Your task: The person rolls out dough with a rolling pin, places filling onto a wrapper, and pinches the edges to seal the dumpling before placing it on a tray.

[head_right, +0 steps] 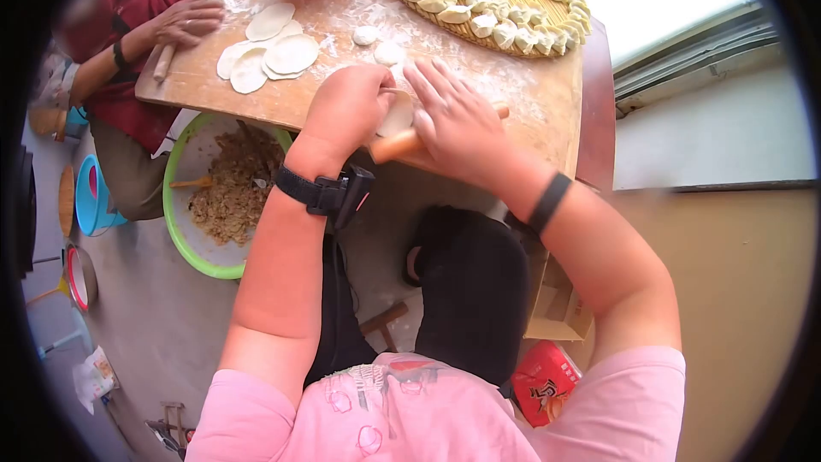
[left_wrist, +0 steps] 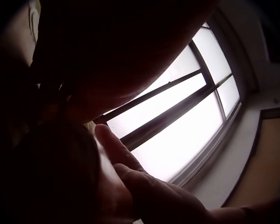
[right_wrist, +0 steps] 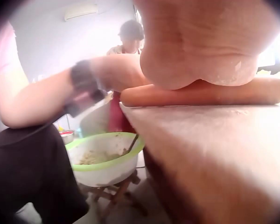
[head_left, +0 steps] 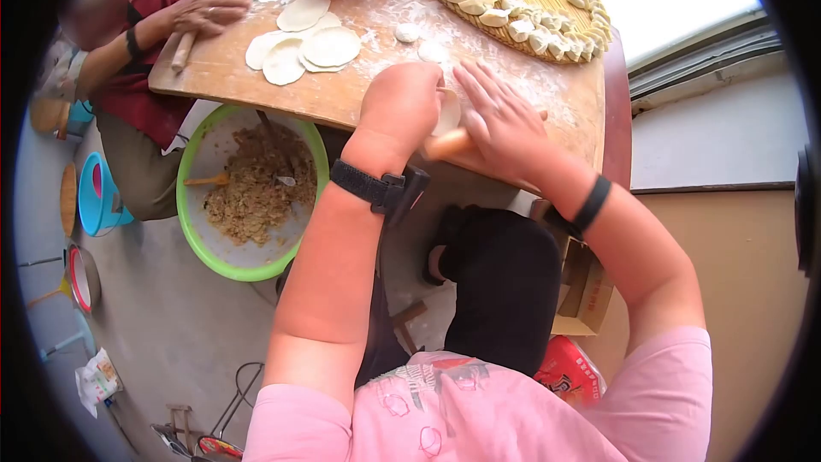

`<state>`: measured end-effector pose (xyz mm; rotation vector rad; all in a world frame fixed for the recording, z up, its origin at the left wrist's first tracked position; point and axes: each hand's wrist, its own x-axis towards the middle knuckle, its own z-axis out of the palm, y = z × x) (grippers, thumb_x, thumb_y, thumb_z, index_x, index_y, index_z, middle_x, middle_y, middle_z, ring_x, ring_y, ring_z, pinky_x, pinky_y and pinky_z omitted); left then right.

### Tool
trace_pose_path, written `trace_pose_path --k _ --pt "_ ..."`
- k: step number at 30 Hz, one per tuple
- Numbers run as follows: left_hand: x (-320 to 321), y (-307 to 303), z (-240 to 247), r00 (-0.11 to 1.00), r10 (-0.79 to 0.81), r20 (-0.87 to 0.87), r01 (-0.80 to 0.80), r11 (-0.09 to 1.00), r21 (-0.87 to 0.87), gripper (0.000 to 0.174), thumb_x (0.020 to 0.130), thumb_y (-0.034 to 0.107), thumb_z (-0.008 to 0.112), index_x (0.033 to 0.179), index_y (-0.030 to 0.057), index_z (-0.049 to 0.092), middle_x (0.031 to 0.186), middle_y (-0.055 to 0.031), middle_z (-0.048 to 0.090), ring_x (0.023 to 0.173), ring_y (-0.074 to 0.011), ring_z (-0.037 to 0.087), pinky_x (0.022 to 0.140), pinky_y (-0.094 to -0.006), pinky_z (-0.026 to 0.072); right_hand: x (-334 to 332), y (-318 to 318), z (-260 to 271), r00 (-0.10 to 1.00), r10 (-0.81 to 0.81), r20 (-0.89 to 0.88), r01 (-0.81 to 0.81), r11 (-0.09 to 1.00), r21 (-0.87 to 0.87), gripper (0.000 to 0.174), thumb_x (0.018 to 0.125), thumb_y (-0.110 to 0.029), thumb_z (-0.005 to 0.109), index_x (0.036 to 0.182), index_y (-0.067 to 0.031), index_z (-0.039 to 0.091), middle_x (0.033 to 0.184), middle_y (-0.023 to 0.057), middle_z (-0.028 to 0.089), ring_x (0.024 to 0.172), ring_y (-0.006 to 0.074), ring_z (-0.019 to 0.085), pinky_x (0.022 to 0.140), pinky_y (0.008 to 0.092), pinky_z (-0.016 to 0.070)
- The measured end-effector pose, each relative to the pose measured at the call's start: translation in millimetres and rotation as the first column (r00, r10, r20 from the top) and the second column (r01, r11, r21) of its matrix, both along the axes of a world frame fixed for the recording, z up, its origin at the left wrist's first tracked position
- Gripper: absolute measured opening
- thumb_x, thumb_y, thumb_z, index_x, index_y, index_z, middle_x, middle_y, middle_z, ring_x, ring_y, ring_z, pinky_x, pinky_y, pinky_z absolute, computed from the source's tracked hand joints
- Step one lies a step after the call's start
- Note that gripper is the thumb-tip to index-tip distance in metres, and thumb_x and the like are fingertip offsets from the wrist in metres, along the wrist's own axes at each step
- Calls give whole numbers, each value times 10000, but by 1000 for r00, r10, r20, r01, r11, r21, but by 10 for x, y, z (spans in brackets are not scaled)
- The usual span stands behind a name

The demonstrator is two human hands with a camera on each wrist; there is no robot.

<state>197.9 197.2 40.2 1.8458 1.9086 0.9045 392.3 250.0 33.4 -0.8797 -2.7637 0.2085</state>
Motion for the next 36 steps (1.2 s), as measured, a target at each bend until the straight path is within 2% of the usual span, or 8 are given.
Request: trace_pose_path --k 7,10,17,23,26,29,31,36 --pt "-78 -119 64 999 -42 12 42 999 -1 162 876 122 646 962 -4 698 931 -233 688 887 -406 655 788 -460 517 -453 395 -96 996 -89 -19 90 995 50 557 979 -228 399 1511 -64 392 1601 195 317 1506 351 252 1227 439 222" --pt "-35 -47 97 1000 31 -3 -31 997 -64 175 882 139 639 958 -4 704 939 -243 684 897 -409 654 792 -457 519 -665 620 -98 987 -107 118 69 954 291 567 1000 -267 380 1523 -49 359 1619 190 284 1524 346 200 1232 428 207" --pt "-79 -64 13 995 82 60 -81 997 -12 177 885 139 642 998 15 699 920 -237 684 875 -405 654 775 -451 521 -41 -139 55 999 -28 45 27 1000 10 558 993 -248 381 1496 -9 382 1547 224 387 1429 393 383 1187 446 303" --pt "-128 -108 5 999 35 37 -34 999 -25 192 884 135 642 1026 16 693 927 -234 683 872 -398 656 769 -452 517 -555 338 -50 994 -108 -24 109 994 22 569 989 -251 397 1513 -31 371 1591 211 328 1502 356 262 1215 430 250" --pt "-112 -37 3 999 40 24 -39 999 -32 192 883 135 642 1027 18 693 927 -235 680 879 -399 655 770 -456 514 -707 599 -46 941 -94 326 -29 934 355 568 1008 -269 390 1526 -40 347 1608 205 300 1525 344 200 1226 418 226" --pt "-73 -15 13 999 51 16 -49 995 -90 191 880 127 643 1028 16 692 930 -231 688 877 -397 662 773 -454 515 -529 362 -114 995 -96 -34 98 994 42 569 1015 -278 399 1528 -38 338 1596 214 315 1511 352 238 1220 422 239" --pt "-84 -20 -7 995 99 30 -99 995 -18 192 879 121 644 1027 8 688 934 -227 696 869 -388 669 776 -449 518 -283 -16 15 998 -65 -14 65 997 -28 554 1006 -255 397 1516 -40 360 1550 232 383 1442 374 374 1190 439 295" --pt "-221 -141 41 992 15 122 -6 997 -72 220 880 116 643 1062 0 687 944 -219 706 860 -366 678 780 -437 522 -215 18 -11 998 -25 50 24 999 27 567 1012 -263 379 1534 -45 332 1560 231 371 1454 371 354 1202 447 272"
